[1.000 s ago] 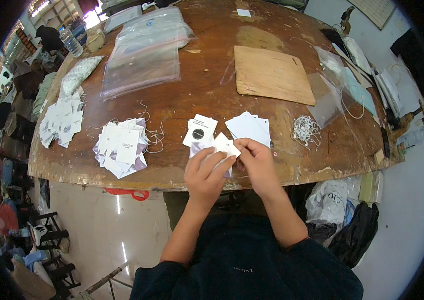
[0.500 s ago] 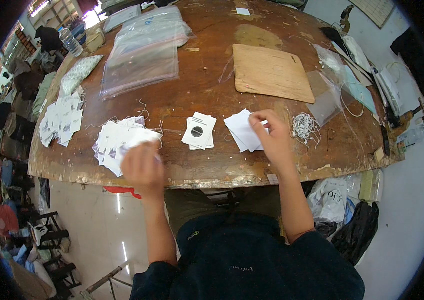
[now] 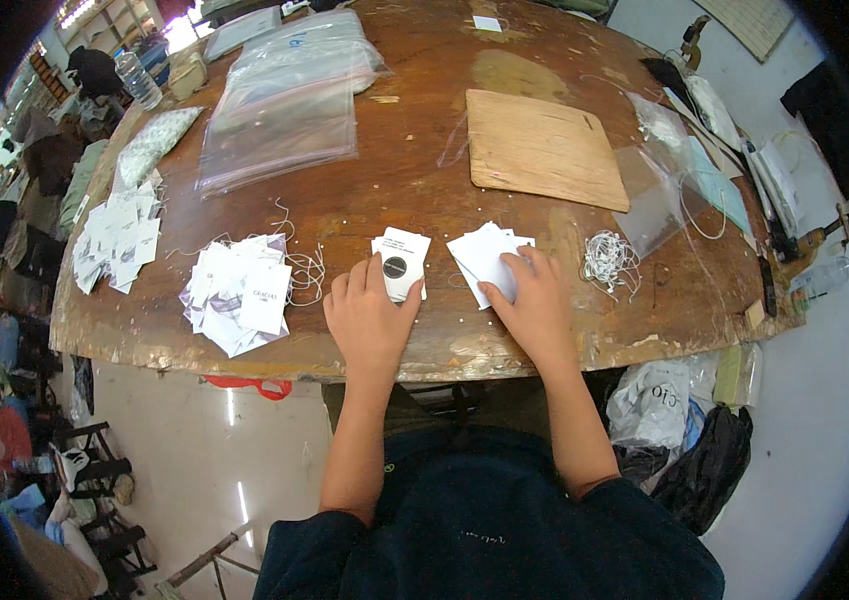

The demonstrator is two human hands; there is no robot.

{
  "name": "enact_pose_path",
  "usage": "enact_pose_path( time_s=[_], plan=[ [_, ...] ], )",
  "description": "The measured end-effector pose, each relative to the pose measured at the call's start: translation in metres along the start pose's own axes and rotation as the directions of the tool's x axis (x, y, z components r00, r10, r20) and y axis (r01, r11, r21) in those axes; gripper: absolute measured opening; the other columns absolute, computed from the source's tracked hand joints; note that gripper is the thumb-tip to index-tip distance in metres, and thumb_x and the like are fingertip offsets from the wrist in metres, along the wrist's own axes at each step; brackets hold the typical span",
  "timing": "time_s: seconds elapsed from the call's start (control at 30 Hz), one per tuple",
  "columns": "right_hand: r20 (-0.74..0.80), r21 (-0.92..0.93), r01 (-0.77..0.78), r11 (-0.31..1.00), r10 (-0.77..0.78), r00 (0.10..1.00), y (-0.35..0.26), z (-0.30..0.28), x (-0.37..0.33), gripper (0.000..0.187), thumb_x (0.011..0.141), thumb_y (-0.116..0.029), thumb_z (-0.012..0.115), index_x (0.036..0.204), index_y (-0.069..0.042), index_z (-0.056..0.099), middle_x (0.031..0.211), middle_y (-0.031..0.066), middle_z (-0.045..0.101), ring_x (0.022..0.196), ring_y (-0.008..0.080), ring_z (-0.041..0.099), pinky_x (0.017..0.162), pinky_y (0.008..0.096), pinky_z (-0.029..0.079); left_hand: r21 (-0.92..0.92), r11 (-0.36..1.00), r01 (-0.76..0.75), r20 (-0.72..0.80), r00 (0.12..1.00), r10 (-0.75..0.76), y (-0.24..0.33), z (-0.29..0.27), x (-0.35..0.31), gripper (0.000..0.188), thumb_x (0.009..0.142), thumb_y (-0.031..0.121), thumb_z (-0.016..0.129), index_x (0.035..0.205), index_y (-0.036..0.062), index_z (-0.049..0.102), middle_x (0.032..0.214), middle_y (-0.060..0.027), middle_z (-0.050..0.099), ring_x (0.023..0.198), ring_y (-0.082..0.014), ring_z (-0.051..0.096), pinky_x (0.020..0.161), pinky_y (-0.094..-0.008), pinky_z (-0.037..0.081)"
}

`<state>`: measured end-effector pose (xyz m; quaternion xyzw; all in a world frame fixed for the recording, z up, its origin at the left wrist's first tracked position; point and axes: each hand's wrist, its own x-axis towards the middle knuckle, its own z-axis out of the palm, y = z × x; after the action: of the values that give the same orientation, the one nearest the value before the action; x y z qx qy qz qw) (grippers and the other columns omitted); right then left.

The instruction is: The person assembles small white tags by inserting a string through a pre-punched hole and placing each completed tag into a growing stack. The person repeats this process for multiple tags, maintaining a consistent workflow at a wooden workbench.

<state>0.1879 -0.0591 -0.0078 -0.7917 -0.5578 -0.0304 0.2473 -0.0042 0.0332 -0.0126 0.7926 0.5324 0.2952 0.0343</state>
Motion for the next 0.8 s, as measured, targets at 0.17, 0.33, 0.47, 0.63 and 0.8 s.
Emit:
enact_pose_path(
  time_s=[0.17,0.33,0.47,0.63,0.8],
  plan=[
    [-0.043,0.002,0.019,1.000,-0.019,0.999,-0.002,0.004,-0.003,0.043,0.083,-0.033,0.075,0.112,-0.002,0.070,0.128,0.0182,0.060,0.118,0.0368,0.053,0.100,0.0470,0.043,-0.011,1.000,0.002,-0.031,1.000,-0.002,0.000,-0.001,-0.002,0.056,0.075,0.039,0.080,0.116,0.0033,0.068,0.112,-0.0119,0.070,0.106,-0.0299,0.063,0.089,-0.0429,0.049],
    [-0.103,-0.006,0.033,0.999,-0.034,0.994,-0.001,0.006,-0.005,0.042,0.082,-0.032,0.076,0.112,-0.003,0.070,0.128,0.0169,0.060,0.118,0.0354,0.053,0.099,0.0474,0.043,-0.097,0.994,-0.051,-0.104,0.994,0.041,-0.002,-0.001,-0.002,0.053,0.076,0.032,0.080,0.117,-0.0004,0.067,0.111,-0.0158,0.069,0.108,-0.0324,0.062,0.091,-0.0442,0.050],
    [-0.130,0.022,0.045,0.999,-0.042,0.991,0.000,0.005,-0.006,0.039,0.081,-0.030,0.077,0.109,-0.003,0.071,0.127,0.0165,0.061,0.116,0.0352,0.054,0.097,0.0465,0.044,-0.350,0.935,-0.052,-0.160,0.987,-0.006,-0.002,-0.002,-0.005,0.051,0.075,0.017,0.082,0.119,-0.0038,0.066,0.118,-0.0160,0.062,0.109,-0.0332,0.061,0.094,-0.0418,0.050],
    [-0.189,0.037,0.082,0.996,-0.074,0.979,0.000,0.005,-0.008,0.037,0.080,-0.026,0.078,0.106,-0.002,0.072,0.124,0.0164,0.061,0.113,0.0355,0.056,0.095,0.0460,0.046,-0.883,0.425,0.199,0.059,0.945,-0.321,-0.005,-0.005,-0.004,0.040,0.085,-0.001,0.074,0.123,-0.0052,0.065,0.126,-0.0129,0.054,0.107,-0.0178,0.061,0.089,-0.0296,0.052],
    [-0.270,0.126,0.094,0.987,-0.057,0.961,-0.001,0.002,-0.003,0.039,0.079,-0.027,0.078,0.110,-0.003,0.072,0.125,0.0180,0.060,0.113,0.0362,0.056,0.096,0.0454,0.046,-0.974,0.007,0.226,0.207,0.907,-0.368,-0.003,-0.013,-0.004,0.058,0.093,-0.003,0.064,0.146,-0.0044,0.041,0.111,-0.0088,0.063,0.102,-0.0146,0.063,0.088,-0.0292,0.054]
  ],
)
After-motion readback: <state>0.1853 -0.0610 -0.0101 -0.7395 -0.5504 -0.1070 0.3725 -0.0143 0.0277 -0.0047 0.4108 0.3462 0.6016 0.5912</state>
